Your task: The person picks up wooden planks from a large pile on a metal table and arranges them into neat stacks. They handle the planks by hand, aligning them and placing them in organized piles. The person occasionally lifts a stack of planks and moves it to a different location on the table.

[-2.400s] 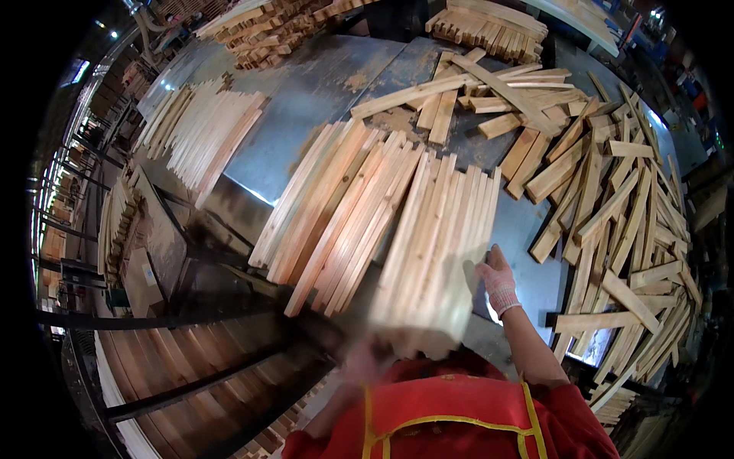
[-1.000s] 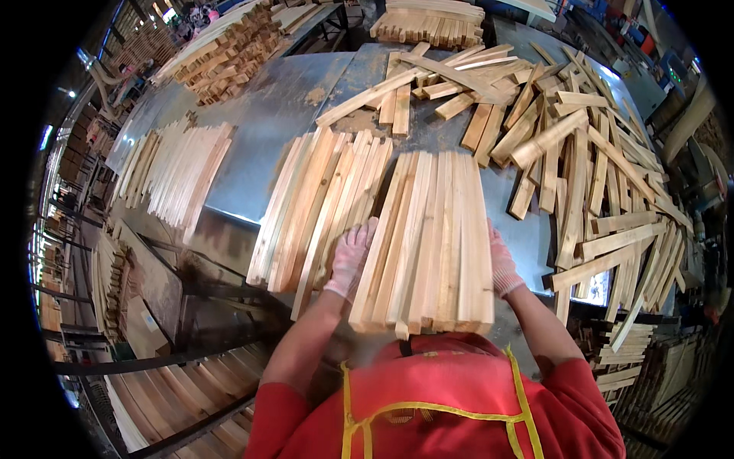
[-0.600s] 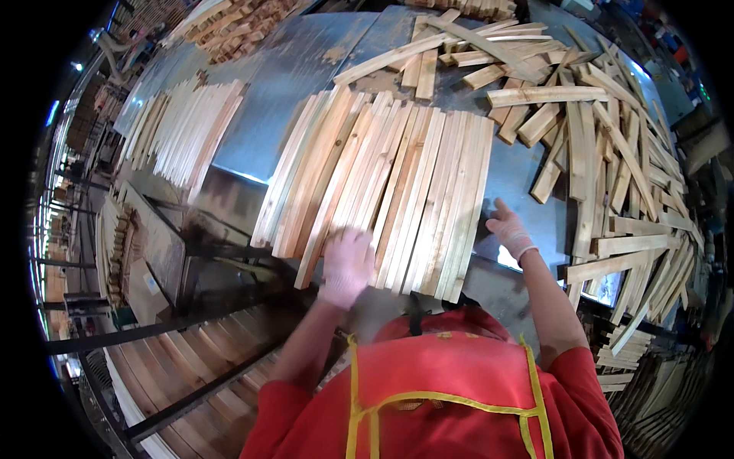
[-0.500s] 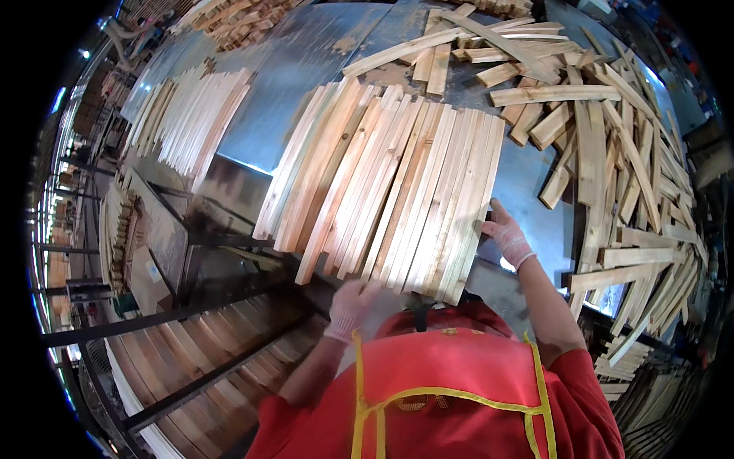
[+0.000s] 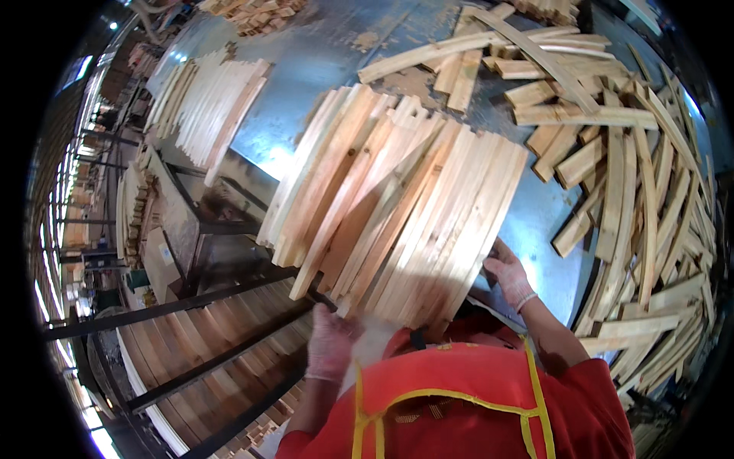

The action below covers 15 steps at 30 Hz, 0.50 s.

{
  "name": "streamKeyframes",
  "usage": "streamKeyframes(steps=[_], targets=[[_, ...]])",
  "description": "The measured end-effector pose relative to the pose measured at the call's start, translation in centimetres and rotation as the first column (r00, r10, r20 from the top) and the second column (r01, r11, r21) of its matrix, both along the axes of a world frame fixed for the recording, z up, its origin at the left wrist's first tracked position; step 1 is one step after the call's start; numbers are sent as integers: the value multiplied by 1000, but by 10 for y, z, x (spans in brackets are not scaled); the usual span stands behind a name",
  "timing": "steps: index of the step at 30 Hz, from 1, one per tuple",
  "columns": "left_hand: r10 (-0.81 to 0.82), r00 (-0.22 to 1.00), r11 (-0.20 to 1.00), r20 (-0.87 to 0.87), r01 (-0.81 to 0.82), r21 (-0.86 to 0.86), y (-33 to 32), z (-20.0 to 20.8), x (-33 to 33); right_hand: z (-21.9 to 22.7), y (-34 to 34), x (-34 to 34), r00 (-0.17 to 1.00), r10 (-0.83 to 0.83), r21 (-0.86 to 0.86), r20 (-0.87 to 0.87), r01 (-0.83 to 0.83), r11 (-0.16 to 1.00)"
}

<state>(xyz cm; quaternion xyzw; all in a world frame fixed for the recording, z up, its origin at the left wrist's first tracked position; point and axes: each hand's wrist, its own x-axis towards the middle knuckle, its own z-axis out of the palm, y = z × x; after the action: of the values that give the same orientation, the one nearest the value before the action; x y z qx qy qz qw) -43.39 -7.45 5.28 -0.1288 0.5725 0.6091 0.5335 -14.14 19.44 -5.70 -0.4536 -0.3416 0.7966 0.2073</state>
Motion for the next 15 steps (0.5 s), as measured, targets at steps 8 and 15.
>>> streamKeyframes(steps=[8,15], targets=[[-845,250,464,-472,780,-419,154,8,-39,14,20,-10,961,245,57,128,-254,965],[-724,-472,451,-503,228,-863,134,-1,-62,-11,48,-14,637,357,213,683,-641,737]])
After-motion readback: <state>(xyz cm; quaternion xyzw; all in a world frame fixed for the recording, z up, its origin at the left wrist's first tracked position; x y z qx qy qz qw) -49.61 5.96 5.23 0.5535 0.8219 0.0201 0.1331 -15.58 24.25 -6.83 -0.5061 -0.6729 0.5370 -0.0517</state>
